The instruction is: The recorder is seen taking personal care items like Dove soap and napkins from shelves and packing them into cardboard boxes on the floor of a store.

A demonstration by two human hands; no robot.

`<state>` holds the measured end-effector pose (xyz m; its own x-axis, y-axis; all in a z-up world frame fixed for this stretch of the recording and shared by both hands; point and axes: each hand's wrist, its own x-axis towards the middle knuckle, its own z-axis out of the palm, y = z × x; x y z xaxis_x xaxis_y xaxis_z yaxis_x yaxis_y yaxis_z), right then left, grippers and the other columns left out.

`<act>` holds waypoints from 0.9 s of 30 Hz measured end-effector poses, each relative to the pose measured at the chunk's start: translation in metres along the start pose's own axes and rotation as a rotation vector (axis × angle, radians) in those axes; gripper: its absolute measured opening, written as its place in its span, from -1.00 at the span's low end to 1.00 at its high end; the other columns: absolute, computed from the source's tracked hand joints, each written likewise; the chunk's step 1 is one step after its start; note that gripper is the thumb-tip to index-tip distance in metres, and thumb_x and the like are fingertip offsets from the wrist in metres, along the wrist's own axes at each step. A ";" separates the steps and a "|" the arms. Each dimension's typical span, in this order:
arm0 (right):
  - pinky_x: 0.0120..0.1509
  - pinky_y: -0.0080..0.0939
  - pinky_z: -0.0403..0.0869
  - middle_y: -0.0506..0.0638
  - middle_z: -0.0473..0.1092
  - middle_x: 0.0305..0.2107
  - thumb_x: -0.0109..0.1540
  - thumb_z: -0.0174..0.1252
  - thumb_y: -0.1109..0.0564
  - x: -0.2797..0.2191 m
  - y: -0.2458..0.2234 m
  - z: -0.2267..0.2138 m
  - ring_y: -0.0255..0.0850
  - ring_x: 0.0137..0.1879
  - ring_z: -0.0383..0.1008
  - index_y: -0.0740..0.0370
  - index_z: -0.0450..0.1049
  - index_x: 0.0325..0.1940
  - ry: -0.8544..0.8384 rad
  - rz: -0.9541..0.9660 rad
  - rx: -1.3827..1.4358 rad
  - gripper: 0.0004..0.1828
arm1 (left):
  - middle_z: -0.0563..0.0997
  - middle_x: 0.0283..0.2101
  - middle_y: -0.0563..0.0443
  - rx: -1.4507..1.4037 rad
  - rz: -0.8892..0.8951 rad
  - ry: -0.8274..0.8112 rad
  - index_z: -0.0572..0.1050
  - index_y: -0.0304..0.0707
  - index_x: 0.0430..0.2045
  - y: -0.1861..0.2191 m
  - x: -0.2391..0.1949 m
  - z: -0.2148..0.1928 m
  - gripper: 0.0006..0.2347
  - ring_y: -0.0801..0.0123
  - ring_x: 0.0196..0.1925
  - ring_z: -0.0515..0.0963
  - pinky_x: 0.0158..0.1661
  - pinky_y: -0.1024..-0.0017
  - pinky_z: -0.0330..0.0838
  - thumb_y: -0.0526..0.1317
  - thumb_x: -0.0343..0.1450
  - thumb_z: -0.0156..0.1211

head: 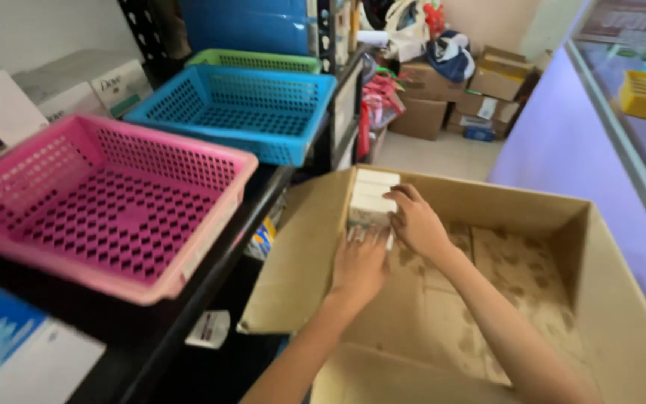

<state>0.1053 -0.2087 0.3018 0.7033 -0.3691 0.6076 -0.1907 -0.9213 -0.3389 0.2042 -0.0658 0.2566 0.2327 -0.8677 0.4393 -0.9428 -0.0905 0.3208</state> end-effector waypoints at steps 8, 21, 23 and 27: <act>0.00 0.07 0.48 0.11 0.44 0.00 0.09 0.17 0.27 0.004 -0.017 -0.023 0.18 0.01 0.48 0.21 0.50 -0.04 -0.177 0.144 0.022 -0.66 | 0.58 0.07 -0.25 -0.116 0.006 -0.007 0.50 -0.36 -0.01 -0.012 0.001 -0.007 -0.67 -0.05 0.22 0.49 0.33 -0.23 -0.01 -0.29 0.33 0.25; -0.05 -0.02 0.52 0.09 0.50 -0.15 0.16 0.19 0.21 -0.030 -0.048 -0.047 0.06 -0.08 0.56 0.25 0.56 -0.08 -0.328 0.323 0.069 -0.75 | 0.57 0.02 -0.25 -0.238 -0.108 -0.277 0.50 -0.29 0.05 -0.011 -0.002 -0.019 -0.68 -0.13 0.07 0.53 0.10 0.00 0.36 -0.31 0.39 0.16; -0.06 -0.05 0.55 0.10 0.51 -0.19 0.17 0.20 0.20 -0.041 -0.052 -0.042 0.02 -0.12 0.60 0.24 0.56 -0.07 -0.349 0.391 0.092 -0.75 | 0.57 0.02 -0.25 -0.237 -0.093 -0.273 0.50 -0.31 0.05 -0.011 -0.004 -0.014 -0.68 -0.12 0.08 0.54 0.10 -0.01 0.36 -0.32 0.39 0.14; -0.08 -0.02 0.53 0.09 0.58 -0.22 0.17 0.19 0.18 -0.068 -0.047 -0.019 0.02 -0.14 0.62 0.22 0.57 -0.10 -0.346 0.412 0.028 -0.77 | 0.57 0.01 -0.28 -0.195 -0.064 -0.289 0.48 -0.36 0.07 -0.015 -0.013 -0.005 -0.70 -0.08 0.09 0.57 0.12 0.00 0.38 -0.28 0.44 0.12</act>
<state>0.0532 -0.1427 0.2899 0.7599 -0.6326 0.1496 -0.4833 -0.7037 -0.5208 0.2164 -0.0514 0.2501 0.1863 -0.9683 0.1662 -0.8587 -0.0783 0.5065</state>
